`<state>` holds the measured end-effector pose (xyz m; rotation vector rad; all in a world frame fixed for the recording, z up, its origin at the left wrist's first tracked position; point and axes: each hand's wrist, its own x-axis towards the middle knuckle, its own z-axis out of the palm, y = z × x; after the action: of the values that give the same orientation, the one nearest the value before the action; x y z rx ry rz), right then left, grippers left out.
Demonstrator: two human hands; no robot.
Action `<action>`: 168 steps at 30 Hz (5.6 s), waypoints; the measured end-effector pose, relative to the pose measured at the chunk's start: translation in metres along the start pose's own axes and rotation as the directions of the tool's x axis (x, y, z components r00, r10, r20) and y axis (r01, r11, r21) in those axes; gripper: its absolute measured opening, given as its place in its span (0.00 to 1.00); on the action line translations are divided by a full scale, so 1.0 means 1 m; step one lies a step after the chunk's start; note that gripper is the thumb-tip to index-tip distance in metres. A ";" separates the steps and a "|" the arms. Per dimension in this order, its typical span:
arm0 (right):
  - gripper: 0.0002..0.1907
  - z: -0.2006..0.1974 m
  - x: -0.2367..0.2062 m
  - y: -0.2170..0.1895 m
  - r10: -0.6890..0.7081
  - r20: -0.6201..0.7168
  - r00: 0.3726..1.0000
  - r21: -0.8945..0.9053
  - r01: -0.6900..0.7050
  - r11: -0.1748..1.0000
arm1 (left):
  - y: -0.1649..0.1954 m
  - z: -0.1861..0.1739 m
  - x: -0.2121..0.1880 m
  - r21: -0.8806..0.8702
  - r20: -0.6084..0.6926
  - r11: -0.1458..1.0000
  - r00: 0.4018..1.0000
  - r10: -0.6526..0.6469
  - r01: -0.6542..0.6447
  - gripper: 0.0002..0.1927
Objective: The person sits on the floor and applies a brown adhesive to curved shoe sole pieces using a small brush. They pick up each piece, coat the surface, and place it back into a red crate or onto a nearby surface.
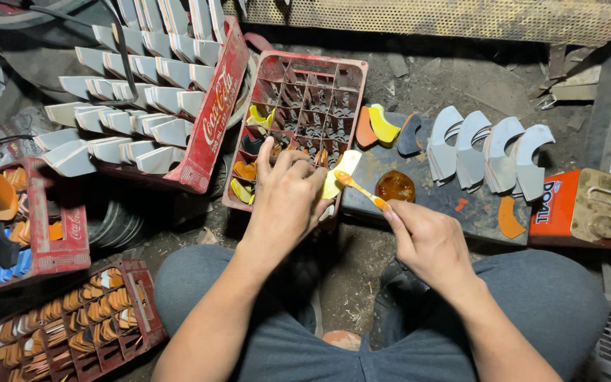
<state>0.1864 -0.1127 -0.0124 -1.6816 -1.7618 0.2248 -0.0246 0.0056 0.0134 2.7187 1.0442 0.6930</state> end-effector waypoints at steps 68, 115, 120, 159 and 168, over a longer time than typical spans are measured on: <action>0.09 -0.001 0.000 0.008 0.222 -0.061 0.973 -0.164 -0.229 0.959 | 0.015 0.008 -0.006 -0.025 -0.038 0.999 0.999 0.032 -0.033 0.22; 0.07 -0.017 0.000 0.013 -0.089 -0.239 0.967 0.142 0.126 0.982 | 0.012 0.061 -0.020 -0.758 0.421 -0.571 0.905 -0.060 0.315 0.23; 0.06 -0.017 0.000 0.017 0.174 -0.281 0.944 0.052 -0.166 0.985 | 0.013 0.061 -0.022 -0.791 0.414 -0.523 0.907 -0.076 0.317 0.25; 0.05 -0.020 0.000 0.010 0.033 -0.286 0.958 -0.015 -0.039 0.999 | 0.014 0.056 -0.023 -0.808 0.453 -0.441 0.890 -0.039 0.392 0.24; 0.06 -0.025 0.001 0.006 0.083 -0.224 0.971 -0.014 -0.088 0.996 | 0.011 0.057 -0.024 -0.818 0.482 -0.389 0.874 -0.065 0.423 0.24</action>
<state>0.2056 -0.1189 0.0031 -1.7293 -1.5342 0.0498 -0.0067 -0.0174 -0.0428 0.7948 0.4179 0.6018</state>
